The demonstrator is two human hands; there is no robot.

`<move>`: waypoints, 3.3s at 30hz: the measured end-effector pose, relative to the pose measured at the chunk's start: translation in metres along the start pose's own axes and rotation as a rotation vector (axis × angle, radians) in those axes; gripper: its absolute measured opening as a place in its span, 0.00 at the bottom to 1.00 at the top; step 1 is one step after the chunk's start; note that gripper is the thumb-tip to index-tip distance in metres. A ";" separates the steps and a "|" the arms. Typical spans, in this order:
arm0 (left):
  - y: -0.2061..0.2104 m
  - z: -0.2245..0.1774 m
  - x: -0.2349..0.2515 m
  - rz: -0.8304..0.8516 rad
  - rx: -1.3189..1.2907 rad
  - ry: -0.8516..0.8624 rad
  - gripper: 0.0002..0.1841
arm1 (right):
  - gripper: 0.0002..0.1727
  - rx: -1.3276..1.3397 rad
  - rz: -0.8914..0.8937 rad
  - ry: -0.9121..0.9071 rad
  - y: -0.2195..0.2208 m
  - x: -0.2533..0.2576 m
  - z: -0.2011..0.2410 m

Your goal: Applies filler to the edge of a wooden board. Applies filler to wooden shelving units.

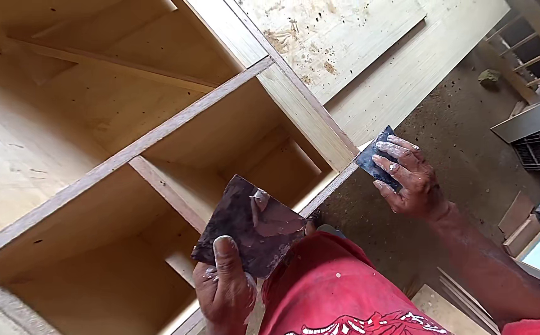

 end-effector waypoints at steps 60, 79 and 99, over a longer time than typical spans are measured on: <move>-0.001 -0.001 -0.010 -0.018 0.003 0.006 0.13 | 0.22 -0.053 0.092 -0.015 -0.027 0.012 -0.012; -0.022 -0.009 -0.007 -0.024 -0.040 0.014 0.13 | 0.20 -0.036 0.152 0.051 -0.021 -0.005 0.038; 0.020 -0.004 0.009 0.319 0.051 -0.086 0.19 | 0.20 0.081 0.015 -0.090 -0.071 0.042 0.163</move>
Point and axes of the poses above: each hand's wrist, its own x-axis towards the middle knuckle, its own y-axis out of the palm, z = x × y, the point moved 6 cm from there along x, towards the middle knuckle, and after that the axes turned 7 degrees about -x, right-handed, at the moved point
